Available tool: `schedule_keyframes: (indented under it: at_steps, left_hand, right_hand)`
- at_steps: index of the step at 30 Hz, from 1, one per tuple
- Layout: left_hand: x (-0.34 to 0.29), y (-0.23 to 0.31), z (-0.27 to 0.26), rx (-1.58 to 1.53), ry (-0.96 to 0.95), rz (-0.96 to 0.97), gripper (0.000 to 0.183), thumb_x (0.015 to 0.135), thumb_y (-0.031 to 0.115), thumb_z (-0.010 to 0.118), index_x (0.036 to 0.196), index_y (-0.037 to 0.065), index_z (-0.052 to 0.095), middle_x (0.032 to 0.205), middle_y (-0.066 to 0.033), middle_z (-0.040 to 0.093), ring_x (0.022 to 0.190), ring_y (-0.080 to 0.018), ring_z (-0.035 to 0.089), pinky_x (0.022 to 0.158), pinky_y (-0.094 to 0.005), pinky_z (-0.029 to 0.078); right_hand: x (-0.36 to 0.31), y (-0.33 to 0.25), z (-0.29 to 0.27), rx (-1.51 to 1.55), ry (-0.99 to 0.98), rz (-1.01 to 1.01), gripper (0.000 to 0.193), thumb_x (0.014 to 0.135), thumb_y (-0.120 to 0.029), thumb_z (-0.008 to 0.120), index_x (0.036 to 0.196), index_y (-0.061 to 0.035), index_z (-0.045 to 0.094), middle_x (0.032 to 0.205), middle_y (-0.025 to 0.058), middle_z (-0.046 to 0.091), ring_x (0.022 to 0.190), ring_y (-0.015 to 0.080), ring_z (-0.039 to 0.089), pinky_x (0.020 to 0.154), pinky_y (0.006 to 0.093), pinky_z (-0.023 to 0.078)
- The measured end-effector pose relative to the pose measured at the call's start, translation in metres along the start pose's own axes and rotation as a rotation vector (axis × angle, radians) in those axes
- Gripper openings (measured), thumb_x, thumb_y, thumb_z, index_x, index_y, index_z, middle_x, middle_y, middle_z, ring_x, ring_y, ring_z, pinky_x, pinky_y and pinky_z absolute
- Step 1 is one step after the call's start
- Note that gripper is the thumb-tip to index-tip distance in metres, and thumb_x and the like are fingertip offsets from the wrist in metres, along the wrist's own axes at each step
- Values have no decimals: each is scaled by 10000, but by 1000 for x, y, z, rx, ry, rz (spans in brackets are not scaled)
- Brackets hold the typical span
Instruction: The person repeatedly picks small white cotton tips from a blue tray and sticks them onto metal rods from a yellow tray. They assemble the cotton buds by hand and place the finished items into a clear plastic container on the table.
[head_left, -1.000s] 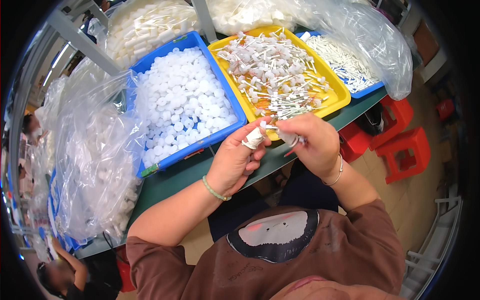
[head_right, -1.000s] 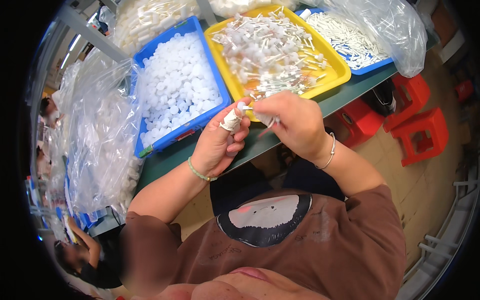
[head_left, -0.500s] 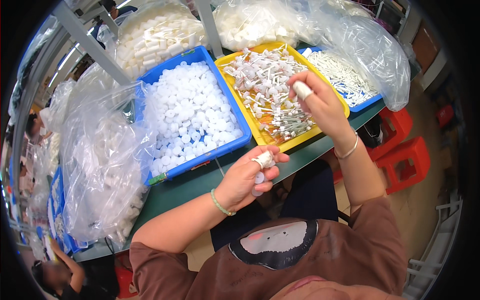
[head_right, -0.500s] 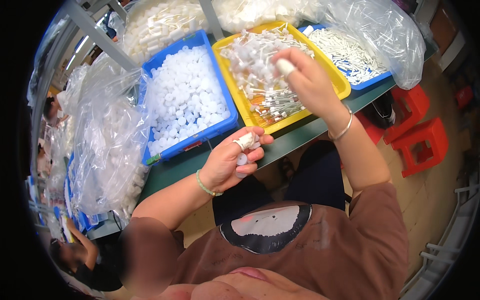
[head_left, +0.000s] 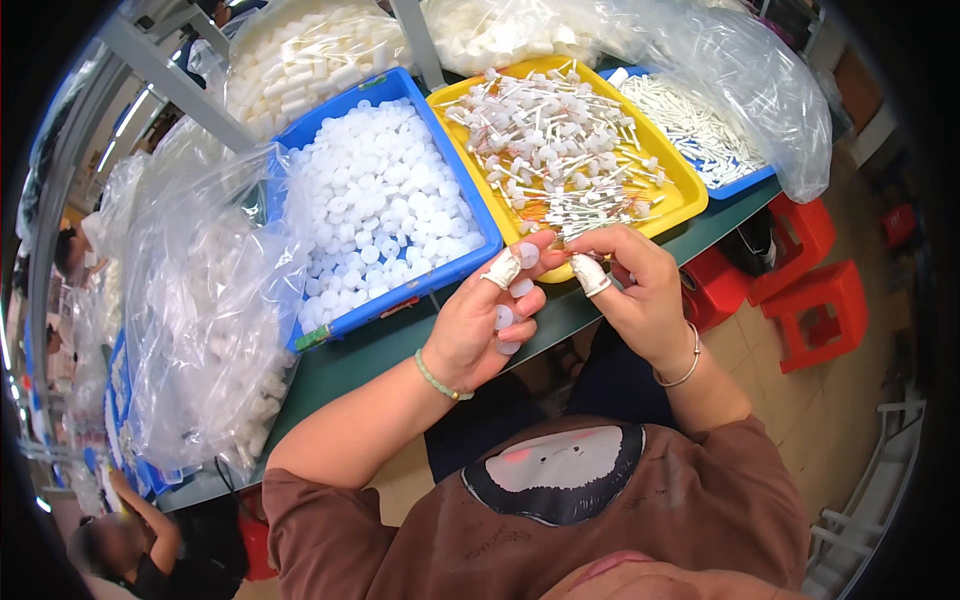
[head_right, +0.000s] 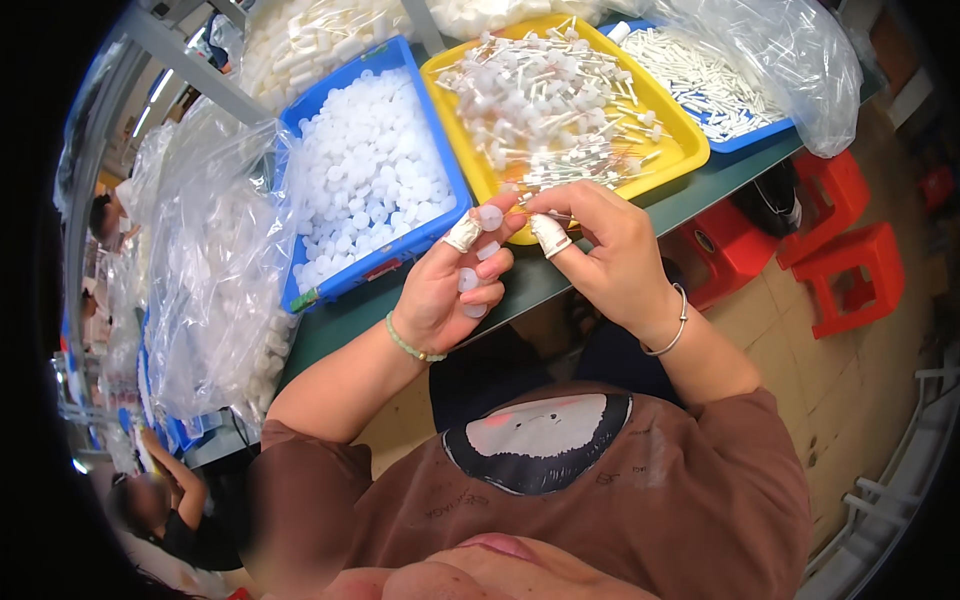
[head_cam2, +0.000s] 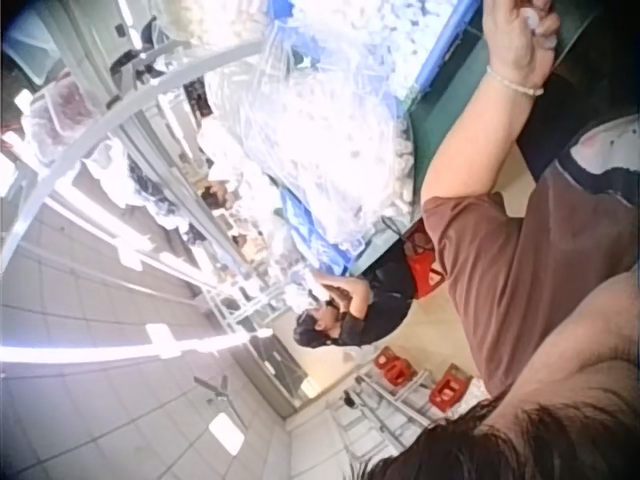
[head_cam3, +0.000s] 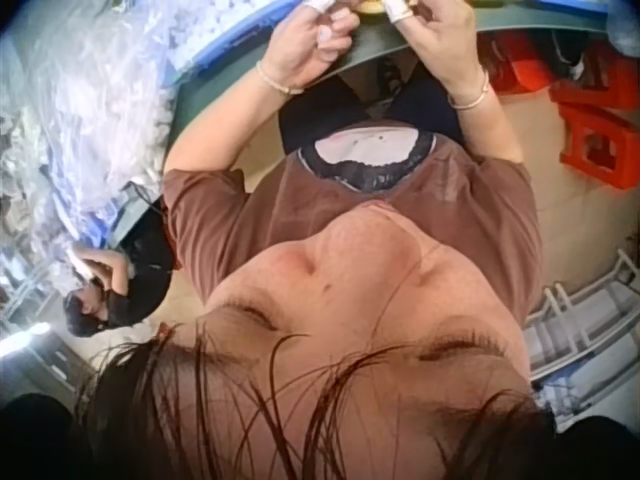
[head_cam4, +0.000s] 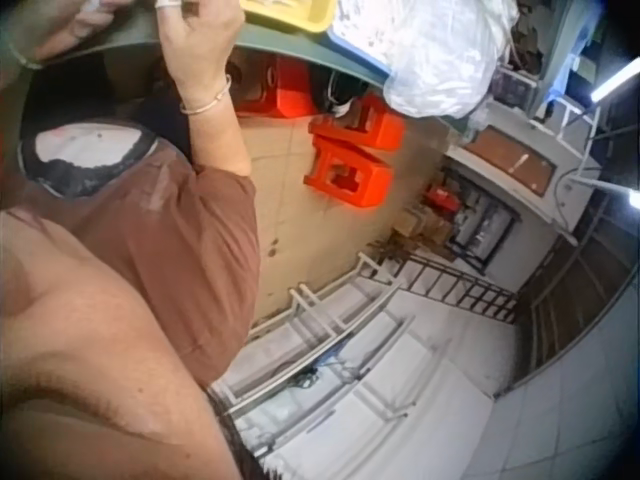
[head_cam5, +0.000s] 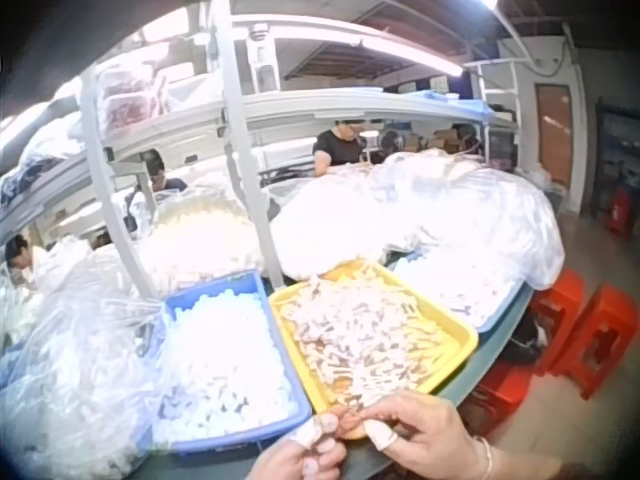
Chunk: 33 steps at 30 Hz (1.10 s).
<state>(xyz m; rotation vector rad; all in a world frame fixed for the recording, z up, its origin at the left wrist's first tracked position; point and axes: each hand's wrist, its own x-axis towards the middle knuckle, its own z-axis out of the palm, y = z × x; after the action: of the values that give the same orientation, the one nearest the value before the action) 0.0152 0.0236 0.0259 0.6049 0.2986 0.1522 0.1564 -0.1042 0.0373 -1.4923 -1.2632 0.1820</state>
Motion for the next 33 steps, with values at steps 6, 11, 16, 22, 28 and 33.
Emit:
schedule_keyframes:
  at_steps: [6, 11, 16, 22, 28, 33]
  left_hand:
    - [0, -2, -4, -30, -62, 30, 444, 971, 211, 484, 1388, 99, 385, 1104, -9, 527, 684, -46, 400, 461, -142, 325]
    - [-2, -2, -8, -43, -76, -3, 453, 970, 194, 479, 1399, 104, 365, 1093, -3, 525, 675, -41, 405, 437, -123, 320]
    - [-1, -5, -3, -33, -26, 8, 391, 971, 218, 486, 1341, 109, 424, 1111, -9, 529, 660, -30, 410, 409, -126, 310]
    - [-1, 0, -3, 12, -8, 14, 426, 964, 254, 504, 1349, 91, 426, 1255, -65, 549, 643, -32, 441, 430, -128, 335]
    - [-2, -1, 2, 70, 27, 12, 471, 968, 257, 493, 1398, 107, 374, 1298, -52, 516, 617, -21, 427, 409, -132, 323]
    - [0, 1, 5, 95, 21, 6, 495, 966, 265, 502, 1415, 121, 353, 1336, -40, 485, 606, -15, 410, 406, -128, 322]
  right_hand:
    - [1, -4, 0, -51, 82, -160, 204, 749, 13, 667, 947, -35, 657, 835, 85, 633, 717, 183, 618, 619, 263, 502]
    - [0, 5, 8, -58, 136, -303, 262, 707, 15, 695, 954, -67, 662, 816, 74, 628, 682, 190, 610, 590, 276, 490]
    - [-1, 11, 14, -210, 199, -448, 331, 657, -16, 741, 967, -98, 660, 788, 60, 611, 644, 223, 602, 549, 299, 485]
    - [-3, 19, 17, -393, 214, -509, 335, 647, -42, 759, 960, -102, 659, 777, 42, 596, 634, 208, 601, 534, 304, 488]
    - [-3, 17, 17, -474, 256, -521, 340, 641, -33, 752, 960, -101, 659, 771, 37, 589, 632, 201, 596, 526, 303, 484]
    - [-3, 18, 17, -487, 278, -491, 333, 639, -26, 746, 950, -101, 654, 761, 37, 580, 625, 205, 591, 517, 306, 474]
